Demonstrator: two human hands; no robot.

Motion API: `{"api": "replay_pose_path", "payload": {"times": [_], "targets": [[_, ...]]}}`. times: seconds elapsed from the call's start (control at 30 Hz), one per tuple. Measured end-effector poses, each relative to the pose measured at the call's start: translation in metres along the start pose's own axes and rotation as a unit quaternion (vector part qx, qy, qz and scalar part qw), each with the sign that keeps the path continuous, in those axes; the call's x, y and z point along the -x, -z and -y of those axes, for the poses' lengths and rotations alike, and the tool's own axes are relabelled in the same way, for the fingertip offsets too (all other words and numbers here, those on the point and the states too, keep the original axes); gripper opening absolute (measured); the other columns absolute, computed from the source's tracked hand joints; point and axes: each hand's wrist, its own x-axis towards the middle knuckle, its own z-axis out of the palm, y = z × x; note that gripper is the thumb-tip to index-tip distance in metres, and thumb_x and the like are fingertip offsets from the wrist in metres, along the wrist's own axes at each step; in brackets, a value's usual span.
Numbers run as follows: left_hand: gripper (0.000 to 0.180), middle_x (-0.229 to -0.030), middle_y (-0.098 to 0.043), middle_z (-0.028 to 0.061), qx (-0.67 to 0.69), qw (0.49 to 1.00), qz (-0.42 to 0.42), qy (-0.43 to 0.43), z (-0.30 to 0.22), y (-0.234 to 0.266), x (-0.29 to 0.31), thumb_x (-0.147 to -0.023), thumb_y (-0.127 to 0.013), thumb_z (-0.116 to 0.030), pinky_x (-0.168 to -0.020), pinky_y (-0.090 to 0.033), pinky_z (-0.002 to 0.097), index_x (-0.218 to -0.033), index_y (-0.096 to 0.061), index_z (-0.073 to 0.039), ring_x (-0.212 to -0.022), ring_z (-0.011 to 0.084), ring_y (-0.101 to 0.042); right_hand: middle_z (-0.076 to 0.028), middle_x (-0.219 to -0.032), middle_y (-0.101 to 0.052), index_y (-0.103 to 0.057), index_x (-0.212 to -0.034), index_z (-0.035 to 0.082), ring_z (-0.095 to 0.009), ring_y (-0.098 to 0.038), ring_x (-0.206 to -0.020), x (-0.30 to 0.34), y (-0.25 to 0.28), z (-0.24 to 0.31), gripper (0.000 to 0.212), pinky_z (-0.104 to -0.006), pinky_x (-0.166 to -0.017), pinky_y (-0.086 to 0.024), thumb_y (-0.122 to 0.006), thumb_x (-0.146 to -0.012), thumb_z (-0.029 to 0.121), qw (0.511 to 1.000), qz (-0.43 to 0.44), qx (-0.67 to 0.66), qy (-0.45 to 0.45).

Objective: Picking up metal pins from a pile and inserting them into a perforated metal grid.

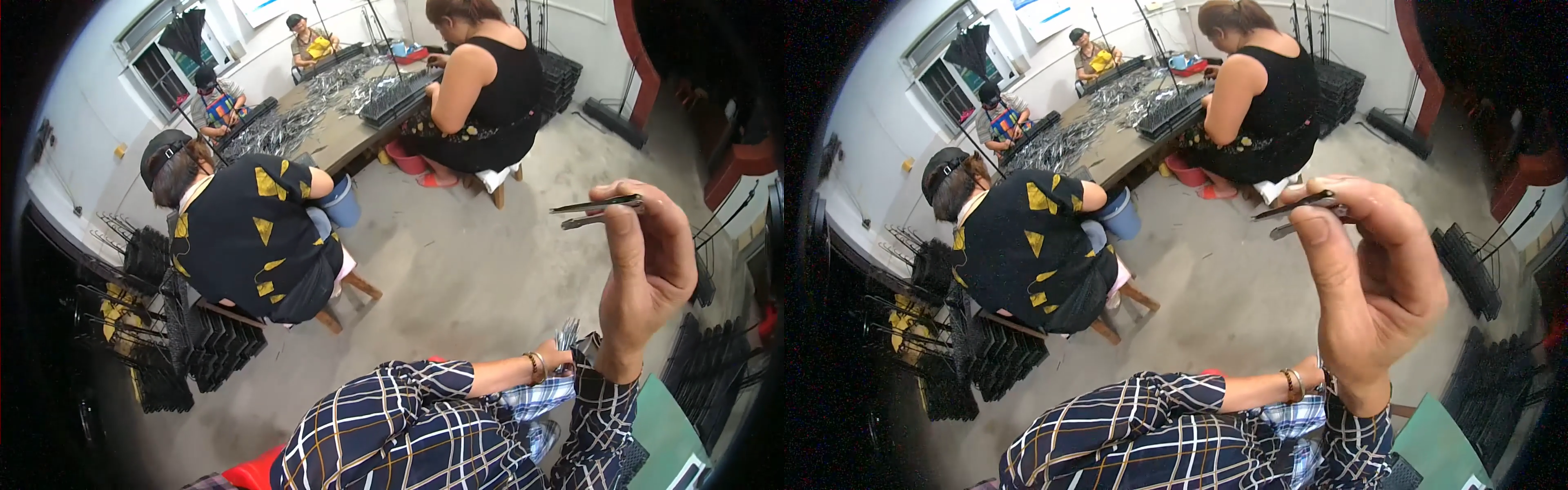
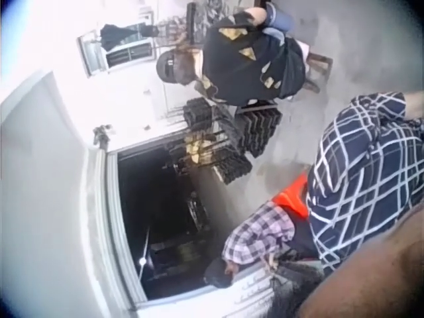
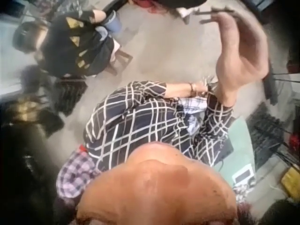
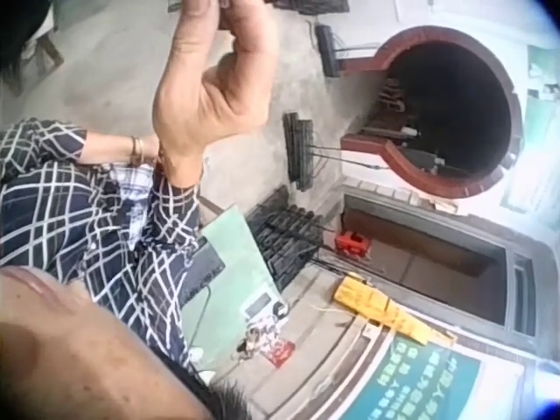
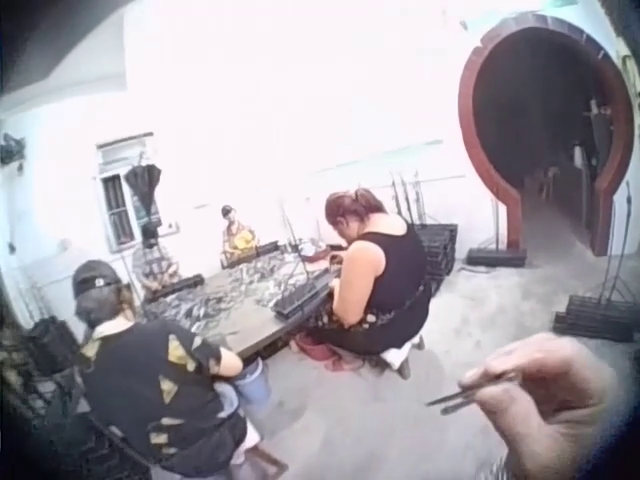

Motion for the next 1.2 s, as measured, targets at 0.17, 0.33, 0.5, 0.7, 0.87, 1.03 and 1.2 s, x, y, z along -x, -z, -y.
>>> {"api": "replay_pose_path", "payload": {"times": [0.17,0.33,0.5,0.7,0.87,1.03,1.2], "targets": [[0.01,-0.067,-0.061,0.0098,-0.069,0.995,-0.013,0.065,0.017,-0.004,-0.01,-0.072,-0.064,-0.006,-0.043,-0.046,0.0319,-0.078,-0.059,0.001,-0.053,0.0184,-0.059,-0.008,-0.09,-0.065,-0.059,-0.1,-0.004,-0.012,-0.06,-0.083,0.025,0.024,-0.047,0.015,-0.0229,-0.075,-0.048,-0.059,-0.085,0.0,0.979,0.051,0.102,-0.169],[0.026,-0.08,-0.063,0.0064,-0.138,0.987,0.022,-0.076,0.104,0.059,-0.088,-0.074,-0.071,-0.02,-0.057,-0.048,0.0306,-0.089,-0.062,-0.002,-0.067,0.0134,-0.058,-0.007,-0.084,-0.065,-0.06,-0.095,-0.003,-0.012,-0.06,-0.077,0.07,0.017,-0.051,0.013,-0.0233,-0.071,-0.048,-0.061,-0.085,0.006,0.937,0.042,-0.026,-0.346],[0.03,-0.084,-0.065,0.0074,-0.18,0.977,0.075,-0.092,0.086,0.055,-0.088,-0.073,-0.069,-0.026,-0.065,-0.048,0.0307,-0.09,-0.064,-0.002,-0.082,0.0152,-0.06,-0.008,-0.082,-0.066,-0.061,-0.094,-0.002,-0.011,-0.06,-0.072,0.131,0.06,-0.065,0.014,-0.0227,-0.065,-0.048,-0.062,-0.085,0.009,0.909,-0.062,0.015,-0.411],[0.025,-0.106,-0.056,0.0037,-0.274,0.952,0.132,0.01,0.016,0.02,-0.021,-0.089,-0.051,-0.008,-0.074,-0.046,0.0241,-0.113,-0.05,-0.004,-0.098,0.0104,-0.053,-0.008,-0.081,-0.066,-0.061,-0.093,-0.002,-0.01,-0.06,-0.07,0.167,0.103,-0.063,0.013,-0.0217,-0.062,-0.048,-0.062,-0.084,0.008,0.899,-0.111,0.056,-0.421],[0.025,-0.106,-0.055,0.0034,-0.191,0.975,0.108,-0.035,0.001,0.006,0.005,-0.09,-0.045,-0.006,-0.071,-0.048,0.0249,-0.115,-0.048,-0.004,-0.097,0.01,-0.054,-0.007,-0.081,-0.066,-0.061,-0.093,-0.002,-0.009,-0.06,-0.07,0.18,0.11,-0.061,0.014,-0.0215,-0.061,-0.047,-0.063,-0.084,0.008,0.89,-0.125,0.067,-0.433],[0.028,-0.11,-0.055,0.0051,-0.161,0.976,0.133,0.066,-0.002,0.003,0.001,-0.092,-0.041,-0.009,-0.077,-0.048,0.027,-0.12,-0.045,-0.004,-0.103,0.0116,-0.053,-0.005,-0.079,-0.065,-0.062,-0.091,-0.001,-0.007,-0.056,-0.064,0.191,0.112,-0.06,0.013,-0.0202,-0.06,-0.045,-0.064,-0.084,0.01,0.886,-0.136,0.066,-0.439],[0.026,-0.111,-0.056,0.0058,-0.131,0.982,0.137,0.01,0.027,0.022,-0.013,-0.093,-0.041,-0.011,-0.079,-0.047,0.0257,-0.117,-0.047,-0.004,-0.102,0.0128,-0.054,-0.005,-0.078,-0.065,-0.062,-0.091,-0.001,-0.007,-0.055,-0.064,0.194,0.108,-0.059,0.013,-0.0194,-0.059,-0.044,-0.064,-0.084,0.01,0.884,-0.137,0.059,-0.442]]}}
